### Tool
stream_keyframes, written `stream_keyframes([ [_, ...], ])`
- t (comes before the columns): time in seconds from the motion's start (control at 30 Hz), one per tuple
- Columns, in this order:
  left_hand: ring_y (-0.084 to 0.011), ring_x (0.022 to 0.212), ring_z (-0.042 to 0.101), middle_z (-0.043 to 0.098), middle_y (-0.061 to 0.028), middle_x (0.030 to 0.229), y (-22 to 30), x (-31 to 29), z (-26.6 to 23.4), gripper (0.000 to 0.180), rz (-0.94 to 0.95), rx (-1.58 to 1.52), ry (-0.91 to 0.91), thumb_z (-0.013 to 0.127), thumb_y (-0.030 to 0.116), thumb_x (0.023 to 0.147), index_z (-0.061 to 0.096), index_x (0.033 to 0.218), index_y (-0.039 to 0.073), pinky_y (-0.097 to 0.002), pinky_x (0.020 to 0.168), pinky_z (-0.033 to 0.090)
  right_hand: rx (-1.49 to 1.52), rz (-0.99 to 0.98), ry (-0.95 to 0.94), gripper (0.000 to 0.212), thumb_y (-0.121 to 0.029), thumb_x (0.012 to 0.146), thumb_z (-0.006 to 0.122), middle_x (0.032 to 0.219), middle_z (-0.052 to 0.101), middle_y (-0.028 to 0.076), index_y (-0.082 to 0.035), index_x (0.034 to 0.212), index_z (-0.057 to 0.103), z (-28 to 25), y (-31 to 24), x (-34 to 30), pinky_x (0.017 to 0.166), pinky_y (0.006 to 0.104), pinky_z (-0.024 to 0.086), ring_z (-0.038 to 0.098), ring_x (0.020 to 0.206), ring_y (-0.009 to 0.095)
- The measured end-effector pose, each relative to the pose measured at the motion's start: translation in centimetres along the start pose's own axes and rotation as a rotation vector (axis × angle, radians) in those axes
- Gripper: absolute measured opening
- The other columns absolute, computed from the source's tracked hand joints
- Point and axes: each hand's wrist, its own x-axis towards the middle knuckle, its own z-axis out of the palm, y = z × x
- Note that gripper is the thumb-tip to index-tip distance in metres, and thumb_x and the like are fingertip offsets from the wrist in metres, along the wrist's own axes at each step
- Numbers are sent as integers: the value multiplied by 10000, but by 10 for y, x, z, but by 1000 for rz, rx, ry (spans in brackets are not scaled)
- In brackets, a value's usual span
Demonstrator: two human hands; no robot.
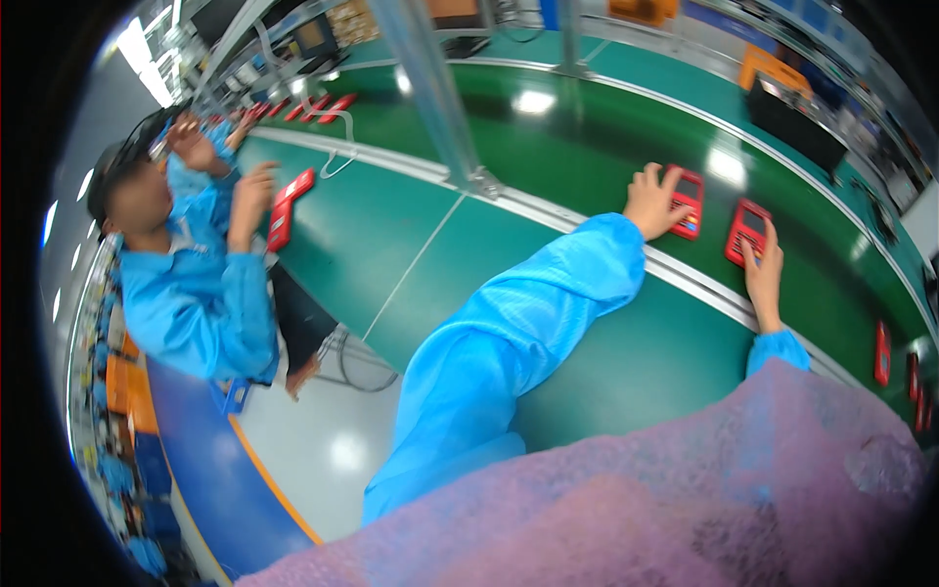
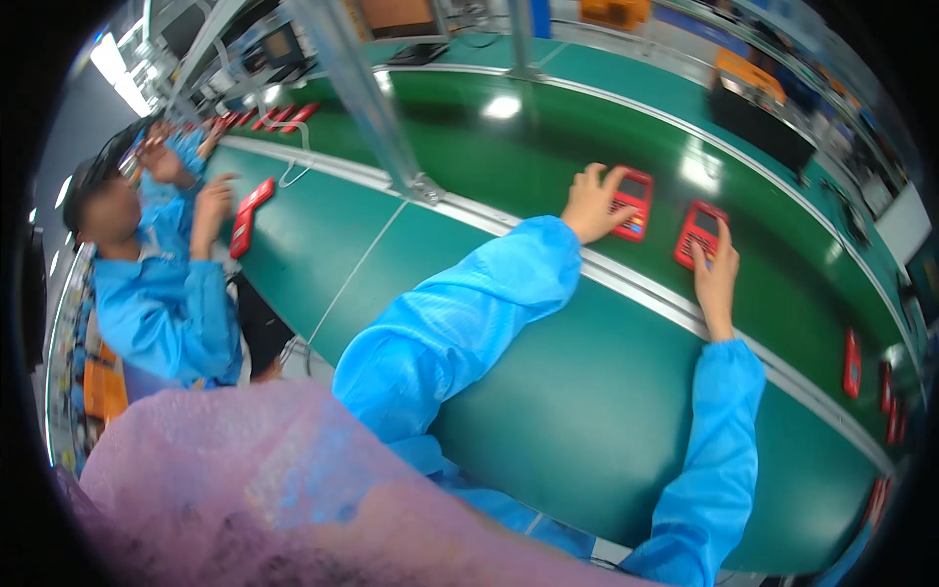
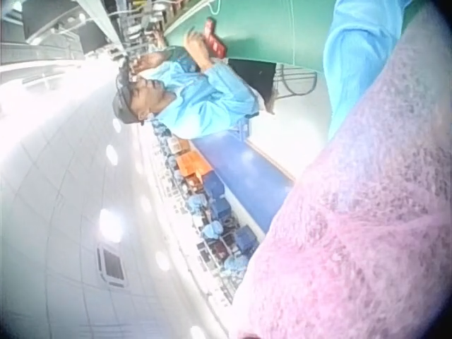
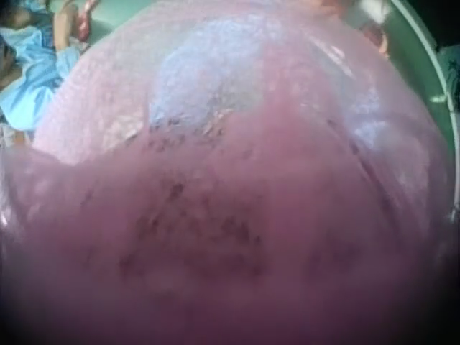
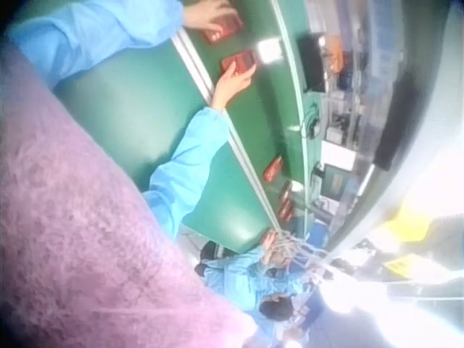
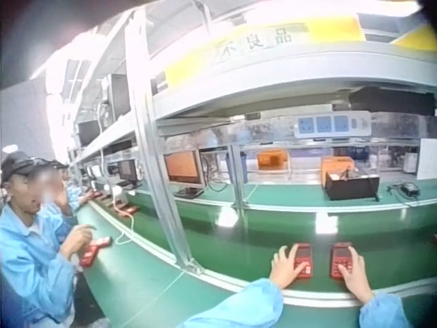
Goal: The person tests and scans handheld electronic devices on an assembly line by hand.
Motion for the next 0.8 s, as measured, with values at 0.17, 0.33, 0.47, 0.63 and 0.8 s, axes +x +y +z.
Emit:
stream_keyframes([
  [0.17, -460, 1041, 430, 310, -244, 1339, 22, -10, 8, 854, 257, 143, -108, 701, 592, 622, 406, 1326, 207, -529, 854, 382, -134, -81, -16, 542, -271, 885, 583, 1221, 472, 205, -139, 1364, 369, -17, -14, -15, 931, 405, 384, 473, 1107, 358],
  [0.33, -499, 1138, 331, 223, -261, 1404, 16, -7, 8, 845, 165, 66, -235, 689, 550, 678, 346, 1379, 225, -518, 953, 310, -134, 12, -127, 572, -268, 894, 573, 1258, 439, 219, -175, 1396, 315, -21, -23, -13, 927, 418, 402, 467, 1134, 367],
  [0.47, -504, 1142, 331, 223, -255, 1407, 18, -9, 8, 777, 136, 73, -252, 676, 455, 724, 337, 1383, 221, -526, 951, 311, -35, 11, -206, 592, -244, 892, 568, 1304, 423, 197, -194, 1410, 286, -29, -26, -19, 947, 417, 391, 447, 1181, 356],
  [0.63, -532, 1151, 325, 226, -257, 1404, 21, -16, 1, 738, 117, 117, -232, 643, 405, 743, 332, 1384, 211, -542, 948, 310, -49, 31, -298, 610, -226, 892, 549, 1368, 391, 158, -207, 1425, 254, -52, -38, -43, 992, 437, 339, 403, 1242, 334],
  [0.8, -525, 1085, 386, 267, -242, 1388, 19, -14, -6, 740, 187, 161, -152, 639, 384, 711, 355, 1368, 198, -537, 911, 349, -31, 53, -377, 622, -164, 865, 563, 1370, 398, 160, -168, 1418, 278, -86, -47, -74, 1007, 414, 327, 406, 1247, 320],
])
